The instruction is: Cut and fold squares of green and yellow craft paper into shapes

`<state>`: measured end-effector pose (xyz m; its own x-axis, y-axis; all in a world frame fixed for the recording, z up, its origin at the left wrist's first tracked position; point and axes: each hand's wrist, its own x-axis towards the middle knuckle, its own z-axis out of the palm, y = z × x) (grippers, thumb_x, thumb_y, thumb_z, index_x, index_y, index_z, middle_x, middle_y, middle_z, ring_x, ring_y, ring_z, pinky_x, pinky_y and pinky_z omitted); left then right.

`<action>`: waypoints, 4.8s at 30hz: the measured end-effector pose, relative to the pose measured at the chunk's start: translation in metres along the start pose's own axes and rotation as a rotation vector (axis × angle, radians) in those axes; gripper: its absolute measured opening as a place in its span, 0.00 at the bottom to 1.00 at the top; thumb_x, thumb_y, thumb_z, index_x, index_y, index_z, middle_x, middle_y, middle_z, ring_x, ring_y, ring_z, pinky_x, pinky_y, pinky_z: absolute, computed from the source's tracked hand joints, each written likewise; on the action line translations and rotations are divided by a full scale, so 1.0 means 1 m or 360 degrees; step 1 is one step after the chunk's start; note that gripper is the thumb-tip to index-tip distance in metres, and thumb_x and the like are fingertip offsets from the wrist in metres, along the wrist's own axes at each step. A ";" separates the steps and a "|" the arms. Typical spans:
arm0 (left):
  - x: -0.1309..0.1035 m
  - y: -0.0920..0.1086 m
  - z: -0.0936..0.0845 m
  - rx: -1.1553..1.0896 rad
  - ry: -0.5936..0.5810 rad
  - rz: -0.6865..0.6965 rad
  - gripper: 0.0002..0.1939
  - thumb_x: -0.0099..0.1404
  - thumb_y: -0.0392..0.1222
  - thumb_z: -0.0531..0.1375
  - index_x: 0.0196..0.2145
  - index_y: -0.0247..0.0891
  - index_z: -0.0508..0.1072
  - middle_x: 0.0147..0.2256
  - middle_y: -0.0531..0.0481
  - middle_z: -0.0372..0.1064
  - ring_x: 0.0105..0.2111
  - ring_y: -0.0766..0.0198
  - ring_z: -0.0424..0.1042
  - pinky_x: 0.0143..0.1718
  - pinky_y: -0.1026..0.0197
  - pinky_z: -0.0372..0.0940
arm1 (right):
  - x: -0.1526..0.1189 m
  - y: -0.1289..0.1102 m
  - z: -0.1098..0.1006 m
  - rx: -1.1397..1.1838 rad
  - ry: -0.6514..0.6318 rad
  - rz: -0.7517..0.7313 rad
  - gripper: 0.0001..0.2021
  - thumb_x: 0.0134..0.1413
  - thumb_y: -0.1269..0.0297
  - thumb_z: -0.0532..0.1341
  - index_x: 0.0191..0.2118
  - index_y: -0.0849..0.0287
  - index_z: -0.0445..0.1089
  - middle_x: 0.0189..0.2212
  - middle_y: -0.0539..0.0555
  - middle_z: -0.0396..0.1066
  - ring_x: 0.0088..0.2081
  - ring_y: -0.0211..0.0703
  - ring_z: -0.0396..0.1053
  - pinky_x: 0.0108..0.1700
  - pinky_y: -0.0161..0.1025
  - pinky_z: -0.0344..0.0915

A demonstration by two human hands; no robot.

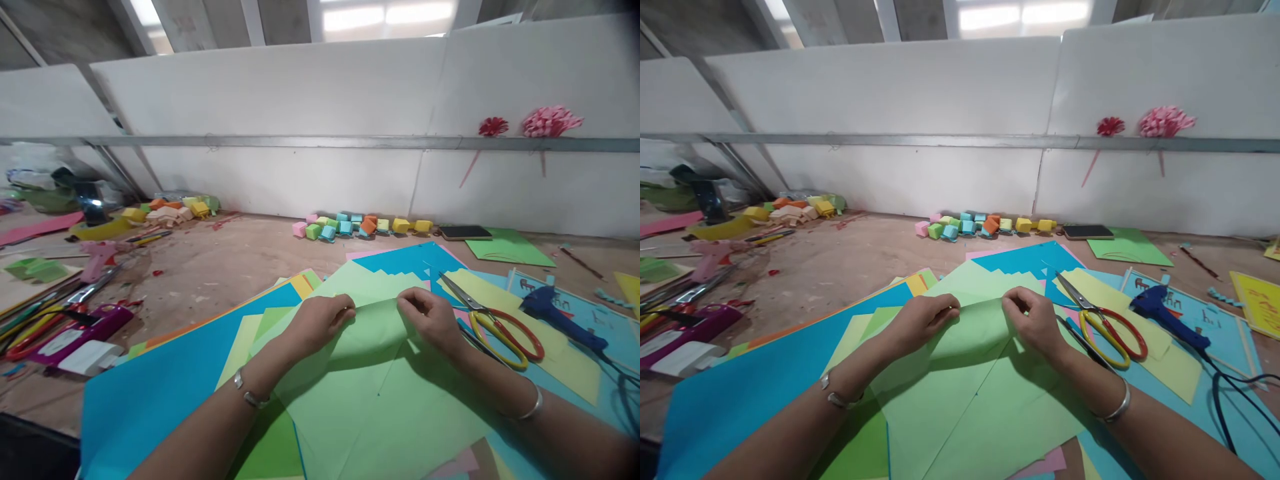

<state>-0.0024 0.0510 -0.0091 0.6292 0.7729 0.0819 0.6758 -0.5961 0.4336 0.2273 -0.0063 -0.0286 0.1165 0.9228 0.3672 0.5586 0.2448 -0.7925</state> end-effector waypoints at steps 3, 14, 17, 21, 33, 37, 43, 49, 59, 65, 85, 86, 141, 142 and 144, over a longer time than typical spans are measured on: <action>-0.001 0.000 -0.003 -0.0127 -0.0069 0.0041 0.11 0.66 0.42 0.51 0.32 0.41 0.73 0.28 0.50 0.72 0.27 0.61 0.66 0.27 0.64 0.50 | 0.001 0.002 -0.001 -0.0105 -0.0122 -0.0067 0.08 0.51 0.63 0.56 0.25 0.57 0.67 0.21 0.50 0.67 0.24 0.39 0.62 0.27 0.35 0.58; 0.002 0.004 -0.005 0.0088 -0.0261 0.0100 0.11 0.64 0.36 0.54 0.27 0.37 0.73 0.29 0.48 0.72 0.30 0.61 0.66 0.29 0.64 0.51 | 0.001 0.006 0.002 -0.0285 -0.0369 -0.0172 0.07 0.50 0.67 0.55 0.26 0.58 0.68 0.22 0.50 0.68 0.24 0.38 0.62 0.27 0.35 0.57; 0.002 0.002 -0.004 0.0059 -0.0298 0.0069 0.10 0.63 0.35 0.55 0.28 0.38 0.75 0.29 0.50 0.73 0.29 0.63 0.66 0.28 0.65 0.51 | 0.002 0.007 0.002 -0.0340 -0.0369 -0.0211 0.07 0.49 0.67 0.54 0.25 0.58 0.67 0.22 0.51 0.68 0.24 0.38 0.61 0.27 0.35 0.56; 0.001 0.000 -0.004 0.0049 -0.0305 0.0023 0.07 0.62 0.36 0.58 0.30 0.39 0.77 0.29 0.51 0.74 0.28 0.64 0.67 0.27 0.65 0.50 | 0.001 0.010 0.004 -0.0423 -0.0364 -0.0236 0.06 0.50 0.68 0.54 0.25 0.58 0.65 0.23 0.51 0.67 0.25 0.39 0.61 0.27 0.35 0.55; 0.003 0.001 -0.007 0.0176 -0.0283 -0.0162 0.06 0.60 0.36 0.59 0.30 0.39 0.77 0.31 0.51 0.75 0.31 0.63 0.69 0.26 0.64 0.50 | 0.000 0.016 0.008 -0.0589 -0.0329 -0.0290 0.06 0.50 0.69 0.52 0.25 0.57 0.61 0.24 0.52 0.66 0.26 0.40 0.61 0.28 0.35 0.54; 0.002 0.003 -0.009 0.0265 -0.0307 -0.0230 0.08 0.61 0.35 0.57 0.27 0.38 0.76 0.28 0.50 0.75 0.29 0.61 0.69 0.24 0.63 0.47 | -0.001 0.019 0.009 -0.0625 -0.0330 -0.0291 0.06 0.50 0.70 0.52 0.25 0.57 0.61 0.23 0.52 0.66 0.26 0.39 0.60 0.28 0.35 0.53; 0.001 0.004 -0.009 0.0326 -0.0317 -0.0235 0.06 0.61 0.36 0.58 0.32 0.41 0.76 0.33 0.50 0.76 0.34 0.59 0.72 0.26 0.64 0.51 | -0.003 0.019 0.009 -0.0674 -0.0337 -0.0307 0.07 0.50 0.70 0.51 0.24 0.57 0.61 0.22 0.51 0.64 0.25 0.39 0.58 0.27 0.36 0.50; 0.001 0.003 -0.006 0.0366 -0.0309 -0.0200 0.08 0.60 0.34 0.56 0.32 0.41 0.76 0.34 0.50 0.76 0.35 0.59 0.72 0.29 0.63 0.54 | -0.002 0.019 0.008 -0.0720 -0.0314 -0.0301 0.08 0.51 0.71 0.51 0.24 0.57 0.60 0.22 0.51 0.63 0.26 0.38 0.58 0.28 0.35 0.50; 0.002 0.004 -0.001 0.0400 -0.0241 -0.0117 0.11 0.57 0.31 0.54 0.27 0.39 0.76 0.32 0.48 0.72 0.34 0.60 0.69 0.28 0.62 0.53 | -0.005 0.024 0.015 -0.0866 -0.0335 -0.0313 0.07 0.48 0.73 0.52 0.23 0.57 0.58 0.22 0.50 0.61 0.24 0.37 0.55 0.26 0.36 0.46; 0.002 0.004 -0.001 0.0376 -0.0244 -0.0110 0.10 0.57 0.30 0.53 0.27 0.38 0.74 0.32 0.48 0.72 0.33 0.61 0.68 0.27 0.62 0.52 | -0.004 0.025 0.016 -0.0886 -0.0329 -0.0307 0.07 0.47 0.73 0.52 0.23 0.57 0.57 0.22 0.50 0.61 0.24 0.38 0.55 0.27 0.36 0.46; 0.005 0.001 -0.001 0.0242 -0.0238 -0.0180 0.03 0.58 0.39 0.63 0.28 0.39 0.74 0.30 0.51 0.72 0.30 0.63 0.68 0.26 0.64 0.52 | -0.004 0.023 0.015 -0.0915 -0.0369 -0.0264 0.07 0.49 0.73 0.52 0.23 0.57 0.57 0.22 0.50 0.62 0.24 0.37 0.56 0.26 0.36 0.45; 0.005 0.001 -0.001 0.0239 -0.0231 -0.0177 0.02 0.58 0.39 0.63 0.28 0.38 0.75 0.30 0.51 0.72 0.30 0.62 0.68 0.26 0.63 0.52 | -0.003 0.023 0.015 -0.0918 -0.0373 -0.0264 0.07 0.49 0.73 0.52 0.23 0.57 0.57 0.22 0.50 0.62 0.24 0.37 0.56 0.26 0.36 0.45; -0.002 0.019 0.007 0.0195 -0.0496 0.0141 0.26 0.55 0.58 0.66 0.44 0.39 0.68 0.40 0.48 0.68 0.40 0.56 0.67 0.35 0.60 0.59 | -0.005 0.010 0.013 -0.1014 -0.0433 -0.0104 0.06 0.53 0.72 0.53 0.26 0.57 0.60 0.24 0.49 0.64 0.26 0.37 0.57 0.26 0.35 0.44; -0.001 0.020 0.006 0.0210 -0.0514 0.0124 0.24 0.55 0.55 0.67 0.44 0.39 0.68 0.39 0.48 0.68 0.40 0.56 0.67 0.35 0.61 0.59 | -0.005 0.010 0.014 -0.1016 -0.0423 -0.0096 0.05 0.53 0.72 0.53 0.28 0.57 0.61 0.25 0.49 0.65 0.26 0.37 0.57 0.26 0.35 0.44; -0.001 0.021 0.005 0.0225 -0.0541 0.0106 0.22 0.56 0.51 0.67 0.44 0.40 0.68 0.39 0.48 0.67 0.39 0.57 0.67 0.34 0.61 0.58 | -0.005 0.010 0.014 -0.1018 -0.0406 -0.0083 0.03 0.53 0.71 0.54 0.30 0.57 0.63 0.25 0.49 0.66 0.26 0.37 0.58 0.26 0.35 0.45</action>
<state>0.0128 0.0371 -0.0044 0.7491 0.6293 -0.2070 0.6604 -0.6852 0.3072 0.2205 -0.0044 -0.0452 -0.0767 0.9749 0.2089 0.9420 0.1395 -0.3051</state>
